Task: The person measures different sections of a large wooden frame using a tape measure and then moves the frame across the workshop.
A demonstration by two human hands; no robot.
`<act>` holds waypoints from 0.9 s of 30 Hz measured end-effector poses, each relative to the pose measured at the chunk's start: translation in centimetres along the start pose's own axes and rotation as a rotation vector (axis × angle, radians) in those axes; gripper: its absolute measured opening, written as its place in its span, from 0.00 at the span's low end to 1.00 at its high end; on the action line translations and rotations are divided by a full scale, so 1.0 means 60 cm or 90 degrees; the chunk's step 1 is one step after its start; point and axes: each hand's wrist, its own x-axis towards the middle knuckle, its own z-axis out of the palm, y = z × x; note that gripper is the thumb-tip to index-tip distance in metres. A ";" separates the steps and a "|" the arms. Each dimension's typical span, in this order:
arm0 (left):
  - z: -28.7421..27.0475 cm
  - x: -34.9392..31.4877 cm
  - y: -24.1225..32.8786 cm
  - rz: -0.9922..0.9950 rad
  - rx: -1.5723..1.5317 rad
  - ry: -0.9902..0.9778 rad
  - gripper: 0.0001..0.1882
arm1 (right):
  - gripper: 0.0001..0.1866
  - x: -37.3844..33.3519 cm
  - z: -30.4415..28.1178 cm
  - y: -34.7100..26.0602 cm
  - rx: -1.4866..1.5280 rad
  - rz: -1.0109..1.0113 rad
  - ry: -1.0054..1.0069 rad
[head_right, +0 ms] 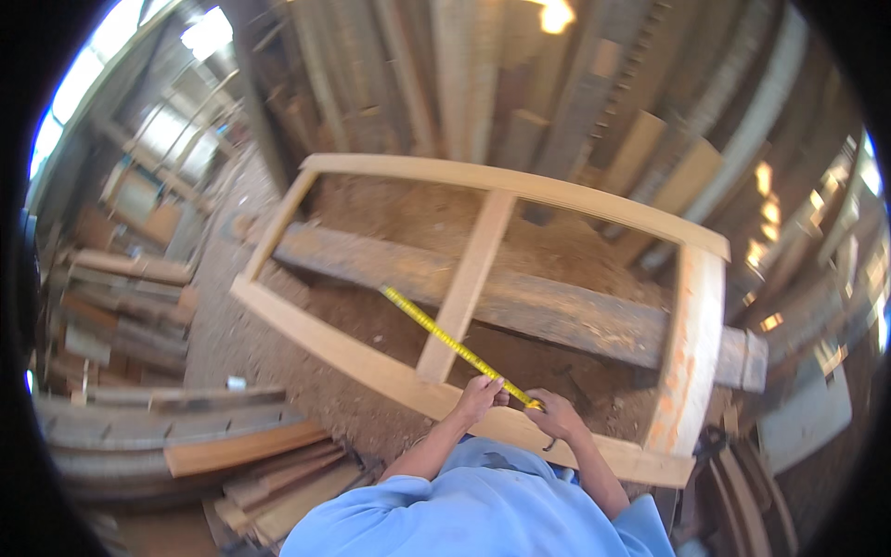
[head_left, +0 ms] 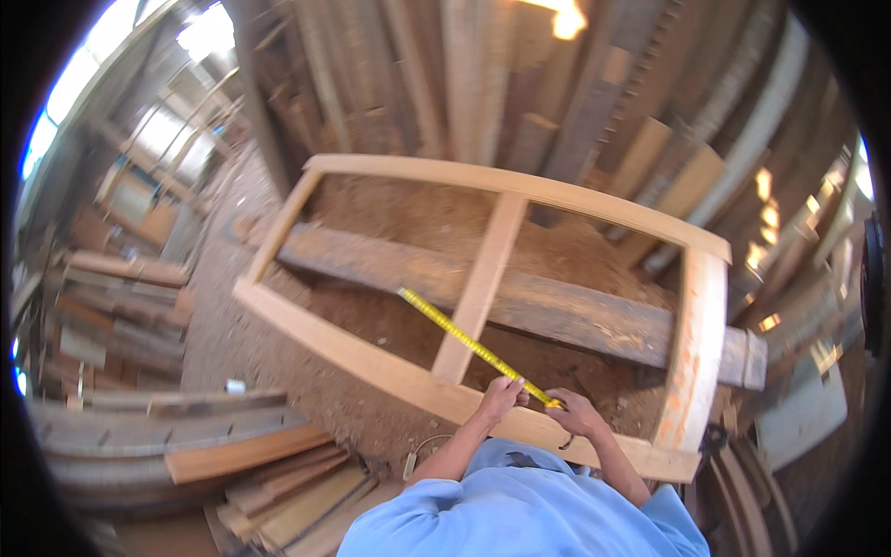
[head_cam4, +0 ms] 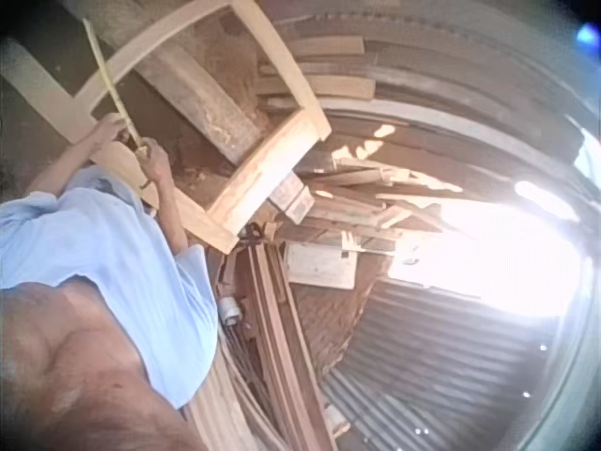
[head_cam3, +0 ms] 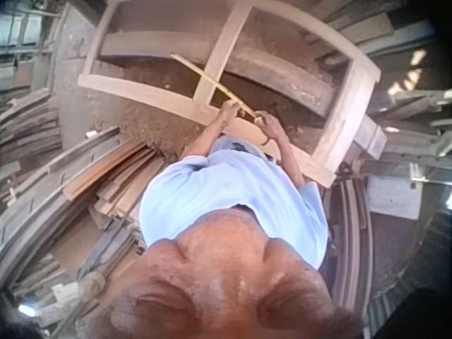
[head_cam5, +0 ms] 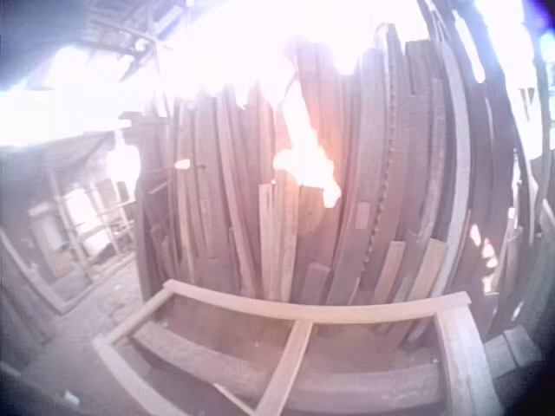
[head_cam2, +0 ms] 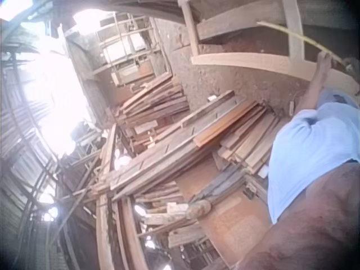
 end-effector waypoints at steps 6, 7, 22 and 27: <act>-0.271 0.044 0.161 0.162 -0.057 0.355 0.11 | 0.23 -0.101 -0.076 0.107 -0.052 0.086 -0.049; -0.325 0.042 0.191 0.184 -0.108 0.381 0.10 | 0.21 -0.125 -0.097 0.137 -0.071 0.133 -0.067; -0.321 0.109 0.145 0.194 -0.254 0.411 0.07 | 0.20 0.297 0.075 -0.092 -0.116 -0.031 -0.022; -0.233 0.085 0.022 0.265 0.220 0.462 0.10 | 0.23 0.491 0.156 -0.163 -0.222 -0.060 -0.011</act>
